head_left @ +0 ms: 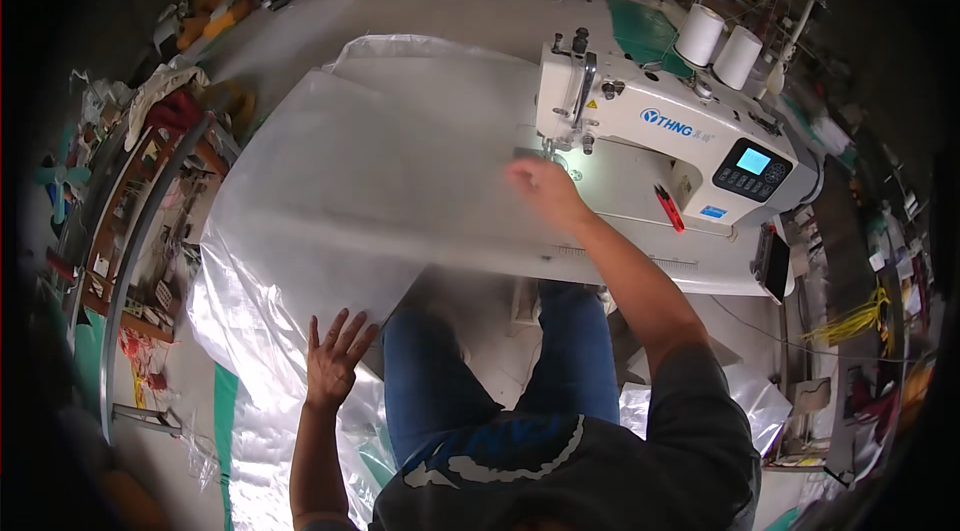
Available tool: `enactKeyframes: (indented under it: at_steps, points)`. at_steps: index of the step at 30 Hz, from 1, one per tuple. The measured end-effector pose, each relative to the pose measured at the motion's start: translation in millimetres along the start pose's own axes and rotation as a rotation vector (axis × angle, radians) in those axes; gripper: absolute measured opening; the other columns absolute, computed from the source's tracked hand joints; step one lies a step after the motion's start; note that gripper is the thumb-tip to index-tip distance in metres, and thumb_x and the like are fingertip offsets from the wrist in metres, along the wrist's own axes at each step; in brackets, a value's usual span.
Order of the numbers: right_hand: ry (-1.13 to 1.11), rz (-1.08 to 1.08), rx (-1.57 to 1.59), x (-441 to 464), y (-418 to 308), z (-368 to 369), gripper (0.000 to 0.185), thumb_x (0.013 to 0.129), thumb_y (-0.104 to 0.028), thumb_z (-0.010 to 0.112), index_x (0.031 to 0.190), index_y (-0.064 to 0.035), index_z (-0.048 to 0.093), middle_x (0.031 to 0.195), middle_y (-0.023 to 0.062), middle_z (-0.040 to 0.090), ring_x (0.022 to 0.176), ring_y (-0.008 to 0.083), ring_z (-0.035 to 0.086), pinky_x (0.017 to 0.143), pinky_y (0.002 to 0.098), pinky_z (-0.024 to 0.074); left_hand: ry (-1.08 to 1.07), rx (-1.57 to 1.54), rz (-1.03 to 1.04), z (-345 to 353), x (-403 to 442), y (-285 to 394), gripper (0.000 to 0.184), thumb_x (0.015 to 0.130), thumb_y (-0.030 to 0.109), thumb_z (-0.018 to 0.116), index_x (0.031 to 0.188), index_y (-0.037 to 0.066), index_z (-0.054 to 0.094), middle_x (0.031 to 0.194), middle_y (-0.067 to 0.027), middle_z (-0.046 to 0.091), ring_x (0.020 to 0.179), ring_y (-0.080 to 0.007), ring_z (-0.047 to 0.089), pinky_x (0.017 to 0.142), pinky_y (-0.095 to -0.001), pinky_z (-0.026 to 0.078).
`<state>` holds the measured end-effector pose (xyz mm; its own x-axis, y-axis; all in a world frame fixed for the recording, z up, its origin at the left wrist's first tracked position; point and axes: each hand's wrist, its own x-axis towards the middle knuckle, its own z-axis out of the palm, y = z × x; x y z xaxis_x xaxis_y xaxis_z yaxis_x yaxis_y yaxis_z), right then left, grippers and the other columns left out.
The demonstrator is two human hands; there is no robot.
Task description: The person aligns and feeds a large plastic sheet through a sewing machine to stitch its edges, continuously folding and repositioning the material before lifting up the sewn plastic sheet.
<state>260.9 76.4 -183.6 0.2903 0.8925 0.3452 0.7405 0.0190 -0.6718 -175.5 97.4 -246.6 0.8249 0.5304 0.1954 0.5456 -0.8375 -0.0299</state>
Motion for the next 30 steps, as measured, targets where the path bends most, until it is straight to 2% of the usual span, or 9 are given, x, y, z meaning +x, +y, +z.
enactKeyframes:
  at_steps: [4, 6, 7, 9, 11, 14, 17, 25, 30]
  points:
    - [-0.093, 0.094, -0.066, 67.1, 17.2, 30.4, 0.021, 0.086, -0.02, 0.059, 0.1, -0.0084, 0.068, 0.099, 0.0114, 0.068, 0.09, 0.027, 0.066, 0.079, 0.0356, 0.0515, -0.018, -0.039, 0.008, -0.3, -5.9, -10.3, 0.041, 0.1, 0.029, 0.024, 0.132, 0.029, 0.05, 0.141, -0.0002, 0.046, 0.135, -0.0246, 0.036, 0.113, -0.0603, 0.011]
    - [-0.167, 0.133, -0.095, 91.3, 27.2, 40.1, 0.022, 0.085, -0.023, 0.06, 0.1, -0.009, 0.069, 0.1, 0.0114, 0.068, 0.092, 0.0269, 0.066, 0.081, 0.0354, 0.0514, 0.012, -0.052, 0.029, 0.9, -8.1, -13.7, 0.058, 0.099, 0.045, 0.005, 0.132, 0.029, 0.05, 0.141, 0.0, 0.046, 0.135, -0.0245, 0.036, 0.113, -0.0596, 0.009]
    - [-0.226, 0.193, -0.094, 101.1, 30.3, 43.8, 0.026, 0.082, -0.028, 0.063, 0.099, -0.0089, 0.069, 0.101, 0.0122, 0.068, 0.093, 0.0277, 0.065, 0.082, 0.0357, 0.0511, 0.008, -0.057, 0.026, 0.6, -8.2, -14.8, 0.058, 0.099, 0.045, 0.005, 0.132, 0.029, 0.05, 0.141, 0.0, 0.046, 0.135, -0.0245, 0.036, 0.113, -0.0596, 0.009]
    - [-0.296, 0.26, -0.096, 108.4, 24.2, 45.8, 0.031, 0.08, -0.032, 0.065, 0.099, -0.0089, 0.07, 0.102, 0.013, 0.068, 0.094, 0.0284, 0.065, 0.083, 0.036, 0.0508, -0.019, -0.076, 0.0, -0.1, -9.3, -14.6, 0.072, 0.094, 0.053, -0.007, 0.132, 0.03, 0.05, 0.14, -0.0004, 0.046, 0.135, -0.0242, 0.037, 0.114, -0.0593, 0.008]
    - [-0.3, 0.318, -0.139, 113.6, 20.1, 44.9, 0.041, 0.074, -0.039, 0.072, 0.098, -0.006, 0.07, 0.1, 0.0158, 0.068, 0.094, 0.029, 0.065, 0.083, 0.0359, 0.0505, -0.042, -0.102, -0.019, -0.5, -9.7, -13.7, 0.072, 0.094, 0.052, -0.007, 0.132, 0.03, 0.05, 0.14, -0.0005, 0.046, 0.135, -0.0241, 0.037, 0.114, -0.059, 0.008]
    - [-0.437, 0.329, -0.119, 125.7, 31.0, 48.1, 0.044, 0.07, -0.038, 0.076, 0.095, -0.0017, 0.07, 0.097, 0.0171, 0.068, 0.093, 0.0286, 0.065, 0.082, 0.0352, 0.0502, -0.054, -0.123, -0.027, 0.1, -9.0, -15.6, 0.071, 0.095, 0.051, -0.007, 0.132, 0.03, 0.05, 0.14, -0.001, 0.046, 0.135, -0.0241, 0.037, 0.114, -0.0582, 0.009]
    - [-0.436, 0.295, -0.166, 125.0, 29.2, 44.4, 0.045, 0.069, -0.036, 0.078, 0.094, 0.0002, 0.069, 0.095, 0.0171, 0.068, 0.091, 0.0273, 0.065, 0.081, 0.0347, 0.05, -0.053, -0.125, -0.03, -0.1, -8.9, -15.2, 0.069, 0.095, 0.05, -0.006, 0.132, 0.031, 0.05, 0.14, -0.0014, 0.046, 0.135, -0.0242, 0.037, 0.114, -0.0575, 0.009]
    - [-0.402, 0.273, -0.133, 115.5, 33.2, 45.6, 0.032, 0.068, -0.03, 0.077, 0.087, -0.0054, 0.069, 0.091, 0.0122, 0.069, 0.087, 0.0242, 0.065, 0.078, 0.0336, 0.0503, -0.05, -0.097, -0.036, 2.5, -8.3, -13.8, 0.065, 0.097, 0.046, -0.004, 0.132, 0.033, 0.049, 0.142, -0.0022, 0.044, 0.133, -0.0247, 0.039, 0.114, -0.0579, 0.011]
    - [-0.387, 0.236, -0.107, 109.4, 35.7, 48.9, 0.028, 0.07, -0.029, 0.076, 0.085, -0.0074, 0.069, 0.088, 0.0096, 0.069, 0.085, 0.0248, 0.065, 0.076, 0.0346, 0.0505, 0.036, -0.037, -0.007, 3.8, -11.4, -16.6, 0.053, 0.101, 0.036, 0.005, 0.132, 0.032, 0.048, 0.141, -0.0052, 0.044, 0.132, -0.0281, 0.041, 0.112, -0.0586, 0.017]
